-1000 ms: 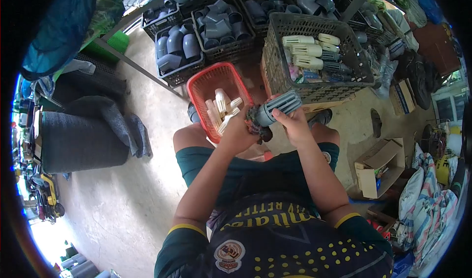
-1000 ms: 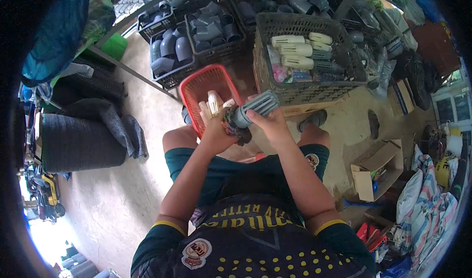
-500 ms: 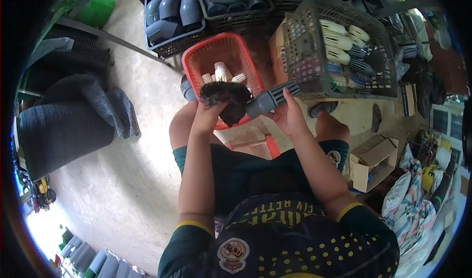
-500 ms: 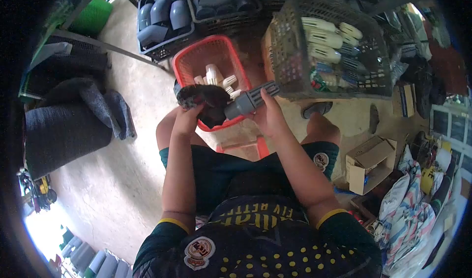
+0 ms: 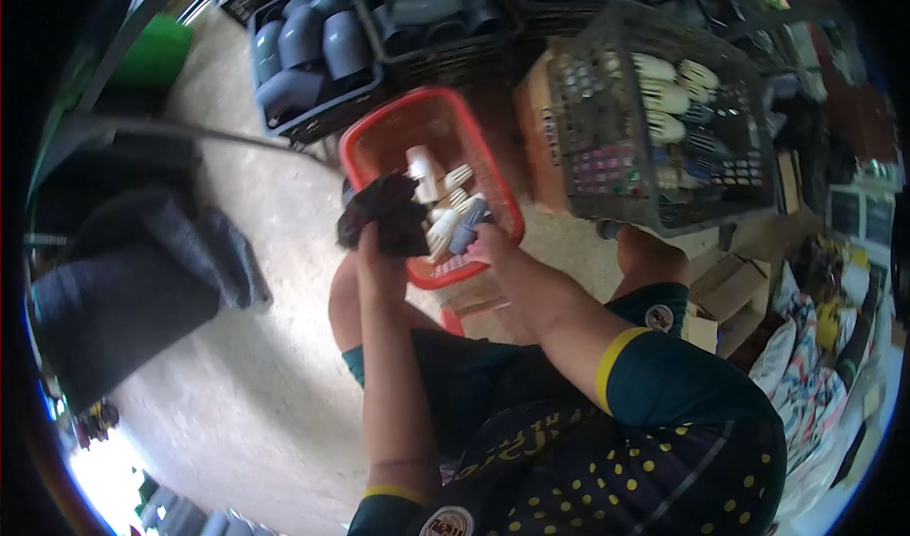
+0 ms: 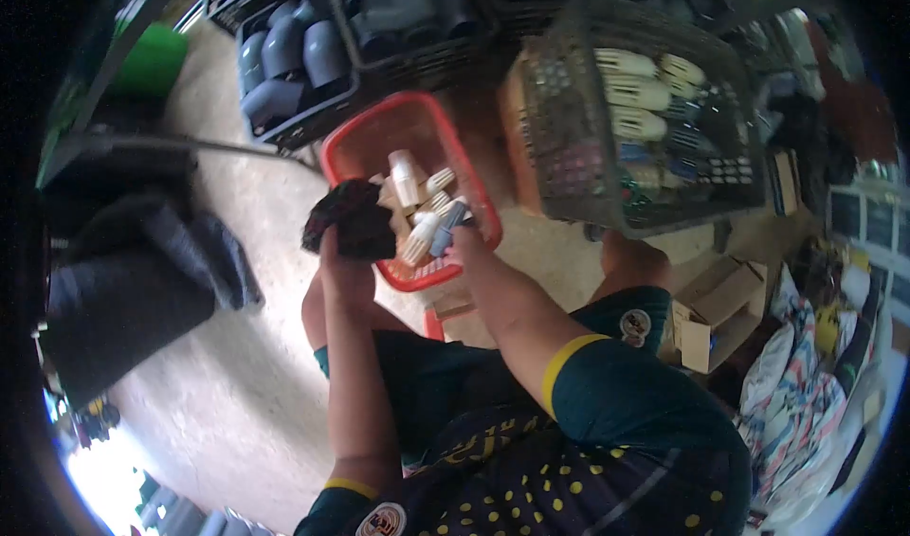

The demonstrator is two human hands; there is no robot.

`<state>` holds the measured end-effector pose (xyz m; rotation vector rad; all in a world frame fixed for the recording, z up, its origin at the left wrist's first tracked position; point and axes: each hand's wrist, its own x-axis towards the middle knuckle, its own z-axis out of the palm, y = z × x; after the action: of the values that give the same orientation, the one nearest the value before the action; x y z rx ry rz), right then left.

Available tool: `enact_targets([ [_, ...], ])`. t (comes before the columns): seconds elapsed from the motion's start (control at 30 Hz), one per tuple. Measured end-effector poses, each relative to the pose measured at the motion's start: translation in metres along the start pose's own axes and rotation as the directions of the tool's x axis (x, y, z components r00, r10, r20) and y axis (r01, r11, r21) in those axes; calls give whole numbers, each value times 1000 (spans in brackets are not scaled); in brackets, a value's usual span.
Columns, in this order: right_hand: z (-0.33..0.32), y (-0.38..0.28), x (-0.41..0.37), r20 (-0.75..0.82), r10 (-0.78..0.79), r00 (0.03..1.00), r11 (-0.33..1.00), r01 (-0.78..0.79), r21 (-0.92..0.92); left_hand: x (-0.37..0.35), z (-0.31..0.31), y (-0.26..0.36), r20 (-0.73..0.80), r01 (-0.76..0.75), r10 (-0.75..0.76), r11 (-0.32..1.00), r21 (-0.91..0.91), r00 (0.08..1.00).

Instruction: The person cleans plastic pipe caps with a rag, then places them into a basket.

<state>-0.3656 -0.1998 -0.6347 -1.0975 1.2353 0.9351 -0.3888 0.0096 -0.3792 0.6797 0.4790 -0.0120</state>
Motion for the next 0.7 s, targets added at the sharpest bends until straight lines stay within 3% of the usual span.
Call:
enact_targets([
  [0.07, -5, 2, 12, 144, 12, 990, 984, 14, -180, 6, -10, -1, 108, -12, 15, 999, -36, 994],
  [0.13, 8, -12, -66, 223, -121, 967, 941, 183, -285, 0, 5, 4, 94, -50, 51, 999, -18, 994],
  [0.2, -1, -43, -170, 617, -234, 752, 652, 592, -474, -6, 18, 5, 46, -29, 32, 997, -67, 998],
  [0.27, -34, -85, -296, 850, -217, 481, 649, 721, -242, -6, 22, -1, -19, -7, 6, 995, -103, 1000],
  [0.33, -87, -131, -367, 843, -436, 316, 602, 799, 12, -5, 20, -7, -3, 5, -6, 998, -70, 1000],
  [0.37, -117, -162, -387, 779, -594, 203, 467, 875, 128, -7, 27, -7, -17, 27, -28, 996, -81, 999],
  [0.4, -151, -194, -394, 648, -738, 189, 288, 956, 50, -8, 31, -8, -19, 34, -36, 996, -77, 999],
  [0.43, -173, -222, -410, 440, -878, 189, 237, 970, 54, -8, 34, -7, -19, 38, -40, 997, -72, 999],
  [0.47, -196, -254, -411, 328, -934, 140, 110, 988, -108, -8, 40, -7, -19, 37, -38, 997, -68, 999],
  [0.5, -231, -293, -384, 301, -944, 132, -33, 874, -485, -12, 52, -11, -60, 12, -19, 994, -105, 998],
  [0.53, -282, -333, -340, 374, -914, 159, -243, 522, -817, -11, 55, -11, -66, 18, -25, 994, -105, 998],
  [0.57, -291, -356, -337, 115, -808, 577, -186, -66, -980, -11, 53, -12, -75, 25, -33, 994, -104, 997],
  [0.6, -377, -391, -246, 208, -757, 619, -401, -190, -896, -11, 52, -14, -88, 31, -40, 994, -106, 995],
  [0.63, -356, -374, -289, -60, -510, 858, -253, -216, -943, -10, 51, -18, -79, 24, -32, 995, -101, 996],
  [0.7, -380, -369, -247, -156, -311, 937, -434, -286, -854, -8, 48, -20, -68, 14, -19, 997, -82, 997],
])
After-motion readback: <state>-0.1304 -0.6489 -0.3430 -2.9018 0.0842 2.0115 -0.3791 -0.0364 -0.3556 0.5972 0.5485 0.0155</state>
